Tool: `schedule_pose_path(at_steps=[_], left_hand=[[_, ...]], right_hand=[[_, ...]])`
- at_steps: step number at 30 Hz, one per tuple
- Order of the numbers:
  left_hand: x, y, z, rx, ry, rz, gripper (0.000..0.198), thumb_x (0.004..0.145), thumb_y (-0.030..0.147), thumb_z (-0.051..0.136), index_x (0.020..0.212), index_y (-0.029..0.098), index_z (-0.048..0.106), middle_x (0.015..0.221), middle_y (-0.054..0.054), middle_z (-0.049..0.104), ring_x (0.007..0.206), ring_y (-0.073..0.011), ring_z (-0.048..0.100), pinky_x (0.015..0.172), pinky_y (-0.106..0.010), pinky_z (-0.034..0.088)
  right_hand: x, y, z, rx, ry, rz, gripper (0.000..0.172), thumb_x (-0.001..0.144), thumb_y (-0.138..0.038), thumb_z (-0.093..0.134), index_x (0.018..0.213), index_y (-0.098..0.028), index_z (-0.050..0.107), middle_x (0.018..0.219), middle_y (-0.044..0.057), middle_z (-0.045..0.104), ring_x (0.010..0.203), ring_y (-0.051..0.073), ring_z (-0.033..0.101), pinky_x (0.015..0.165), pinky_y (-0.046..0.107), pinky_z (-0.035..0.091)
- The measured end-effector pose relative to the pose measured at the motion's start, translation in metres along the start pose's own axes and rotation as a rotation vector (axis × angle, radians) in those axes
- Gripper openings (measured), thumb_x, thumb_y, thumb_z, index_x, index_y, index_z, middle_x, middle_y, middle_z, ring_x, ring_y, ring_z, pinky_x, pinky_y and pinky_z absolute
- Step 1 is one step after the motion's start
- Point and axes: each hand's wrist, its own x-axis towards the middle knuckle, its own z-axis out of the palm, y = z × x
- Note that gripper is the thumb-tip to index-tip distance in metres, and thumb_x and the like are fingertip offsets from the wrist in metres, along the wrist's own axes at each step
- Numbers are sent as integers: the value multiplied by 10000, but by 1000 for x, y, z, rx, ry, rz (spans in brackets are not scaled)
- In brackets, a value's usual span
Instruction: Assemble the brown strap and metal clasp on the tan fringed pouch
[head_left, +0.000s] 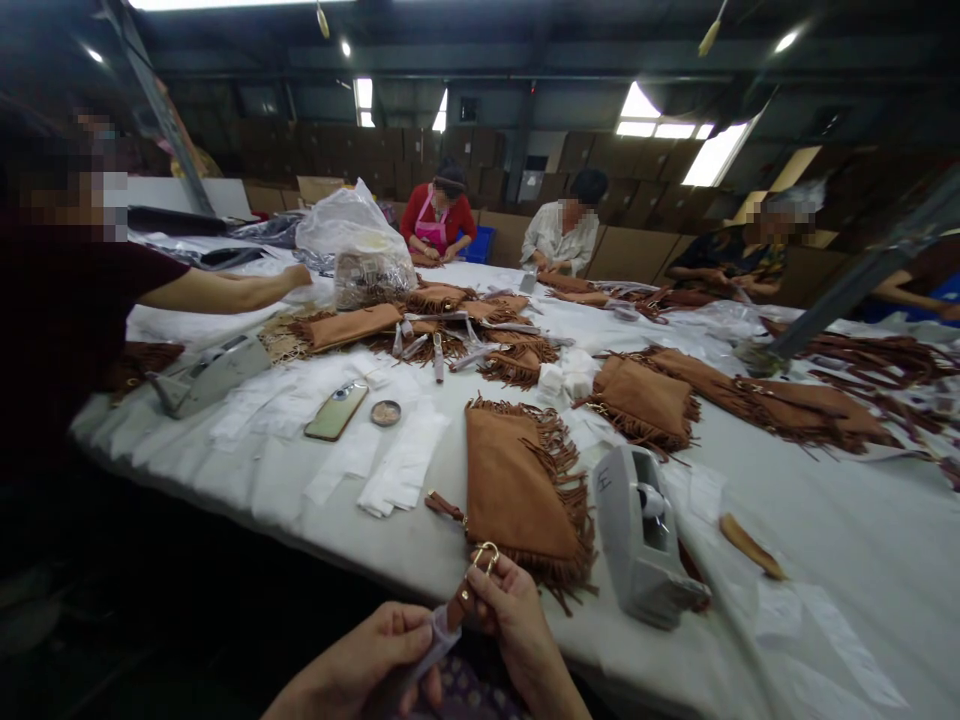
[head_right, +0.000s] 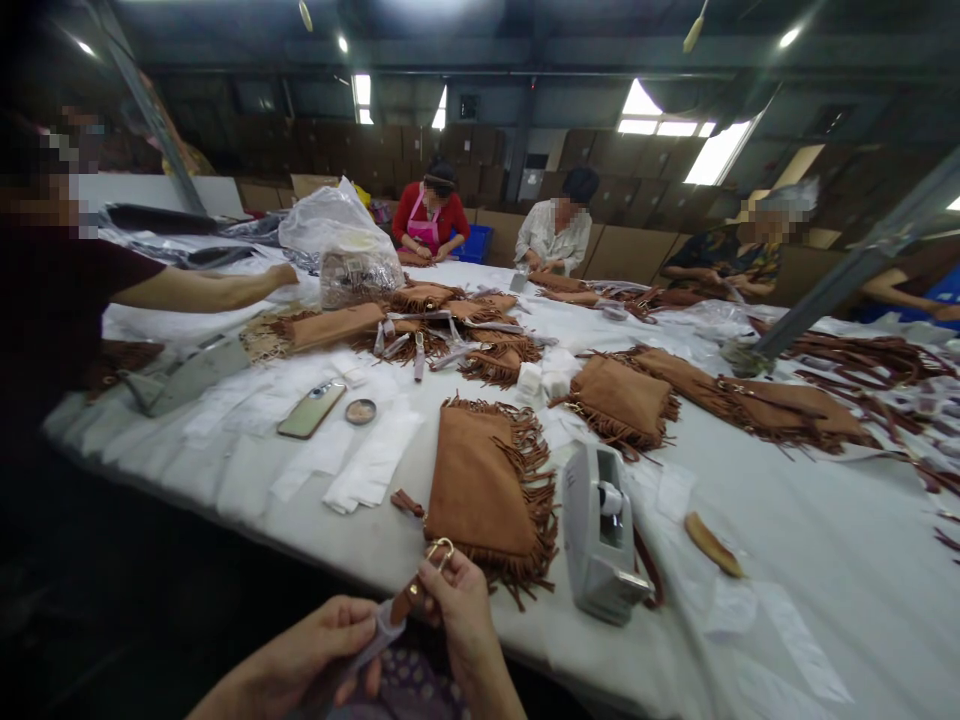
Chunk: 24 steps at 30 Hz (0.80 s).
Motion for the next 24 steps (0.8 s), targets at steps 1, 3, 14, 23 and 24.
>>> schedule_pose_path(at_steps=[1,3,14,23,24], left_hand=[[1,0,-1,57,0,-19,470,772,585,501,796,131,620,572,-38,634,341,-61,386,371,-193,200],[4,-1,-3,222,37,-18,431,787,534,483,660,139,600,480,-5,558,340,-66,347,376,-209,198],[21,6,-12,438,198,41,231,769,360,465,692,163,557,496,46,505,413,-82,378,429,-214,252],[34,7,-21,367,210,43,184,670,341,639,729,170,608,527,82,451,464,-63,358,463,-211,246],[35,8,-19,355,219,55,197,678,359,631,728,171,604,527,84,440,467,-62,349,464,-212,239]], right_hand=[[0,1,0,1,8,3,412,608,-390,796,844,-171,539,499,-74,511,380,24,346,369,140,232],[1,3,-1,-32,36,-3,418,603,-395,796,844,-168,541,510,-71,518,383,21,349,371,136,236],[0,-5,1,-128,147,5,473,533,-391,825,877,-175,581,542,-59,587,399,45,421,384,149,323],[8,-6,-4,-102,201,90,587,393,-369,882,877,-185,606,563,-52,623,408,53,466,379,130,372],[7,-7,-2,-97,201,88,581,391,-375,881,867,-189,604,552,-58,616,406,49,460,381,128,371]])
